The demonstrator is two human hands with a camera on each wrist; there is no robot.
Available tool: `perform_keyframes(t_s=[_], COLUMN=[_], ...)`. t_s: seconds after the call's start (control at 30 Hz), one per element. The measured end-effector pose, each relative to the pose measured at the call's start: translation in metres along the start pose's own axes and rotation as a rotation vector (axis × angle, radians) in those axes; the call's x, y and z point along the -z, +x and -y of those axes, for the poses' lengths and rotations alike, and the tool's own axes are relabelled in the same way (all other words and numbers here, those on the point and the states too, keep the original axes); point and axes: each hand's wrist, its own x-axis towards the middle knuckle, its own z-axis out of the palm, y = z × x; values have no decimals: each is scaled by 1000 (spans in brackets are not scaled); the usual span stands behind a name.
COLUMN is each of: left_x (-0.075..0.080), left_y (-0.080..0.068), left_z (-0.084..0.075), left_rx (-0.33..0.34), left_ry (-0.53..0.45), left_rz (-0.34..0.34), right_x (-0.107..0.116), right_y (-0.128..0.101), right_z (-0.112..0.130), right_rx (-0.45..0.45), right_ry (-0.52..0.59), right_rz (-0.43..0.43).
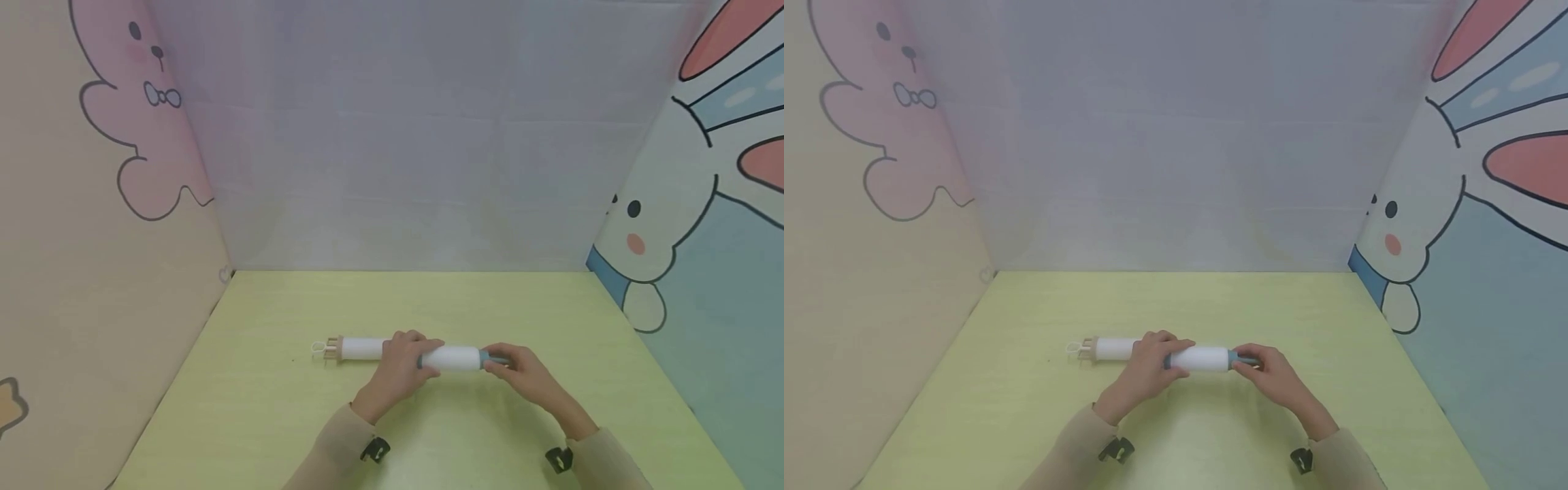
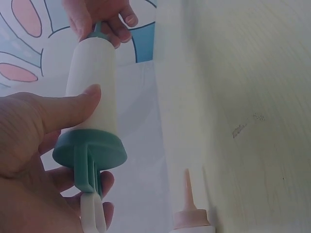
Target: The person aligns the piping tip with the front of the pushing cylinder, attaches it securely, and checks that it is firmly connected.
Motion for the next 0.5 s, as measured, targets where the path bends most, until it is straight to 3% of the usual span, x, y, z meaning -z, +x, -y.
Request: perform_keyframes(t_s=[0.3, 0.5], left_x=[-15, -25], left_y=[5, 9], left_z=[-9, -14], left_rx=[4, -7], left_ry=[28, 69], left_rz=[-44, -76], right_x=[11, 18], right_y=[-4, -6], right_z=[-7, -13], right_rx=[-57, -95], right_ry=[17, 19], right_rz=[30, 4])
